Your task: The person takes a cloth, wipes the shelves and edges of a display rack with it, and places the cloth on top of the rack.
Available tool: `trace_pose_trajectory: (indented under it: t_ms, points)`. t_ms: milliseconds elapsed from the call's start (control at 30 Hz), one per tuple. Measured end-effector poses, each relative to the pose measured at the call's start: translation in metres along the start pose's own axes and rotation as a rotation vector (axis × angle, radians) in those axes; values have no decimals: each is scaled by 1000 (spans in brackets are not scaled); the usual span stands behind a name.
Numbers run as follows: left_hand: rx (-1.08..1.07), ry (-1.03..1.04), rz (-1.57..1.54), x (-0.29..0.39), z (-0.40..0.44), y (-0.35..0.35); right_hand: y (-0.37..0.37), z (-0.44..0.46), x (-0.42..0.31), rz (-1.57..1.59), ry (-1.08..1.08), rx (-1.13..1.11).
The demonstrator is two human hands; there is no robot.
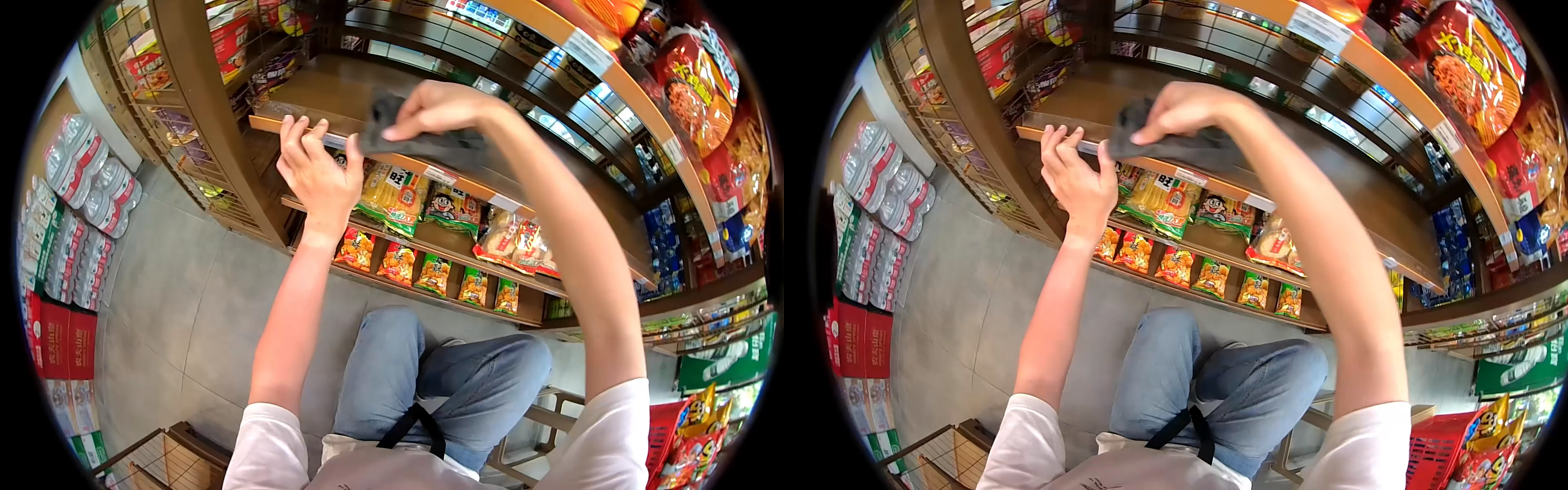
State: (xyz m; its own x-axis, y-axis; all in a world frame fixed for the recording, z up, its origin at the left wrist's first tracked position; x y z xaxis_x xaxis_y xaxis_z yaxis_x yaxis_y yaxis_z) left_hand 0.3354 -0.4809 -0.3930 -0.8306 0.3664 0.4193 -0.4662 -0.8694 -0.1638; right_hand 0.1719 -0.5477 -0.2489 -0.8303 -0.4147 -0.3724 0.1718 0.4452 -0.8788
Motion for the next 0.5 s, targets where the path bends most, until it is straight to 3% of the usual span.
trace_pose_trajectory:
  t_ms: [133, 367, 467, 500]
  points:
    - [-34, 2, 38, -1, 1, -4, 10, 11, 10, 73, 22, 34]
    - [-47, -14, 39, 1, 2, -3, 2, -34, 61, 575, 158, -137]
    - [-46, -10, 37, -1, 0, -3, -1, -34, 83, 554, 105, -289]
    - [-56, -18, 41, 0, 1, -4, 0, -48, 66, 494, 106, -200]
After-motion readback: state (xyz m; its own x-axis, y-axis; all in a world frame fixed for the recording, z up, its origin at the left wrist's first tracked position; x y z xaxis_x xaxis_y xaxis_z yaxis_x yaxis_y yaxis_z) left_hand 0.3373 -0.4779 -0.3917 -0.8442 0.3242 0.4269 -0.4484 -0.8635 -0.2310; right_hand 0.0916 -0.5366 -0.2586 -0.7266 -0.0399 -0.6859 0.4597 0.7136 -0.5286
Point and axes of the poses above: each hand's wrist, its own z-axis towards the middle knuckle, its own y-axis out of the palm, x = y × z, the point moved 2 cm from there along z, towards the middle knuckle, and after that the axes turned 4 degrees about -z, right-handed, at the moved point
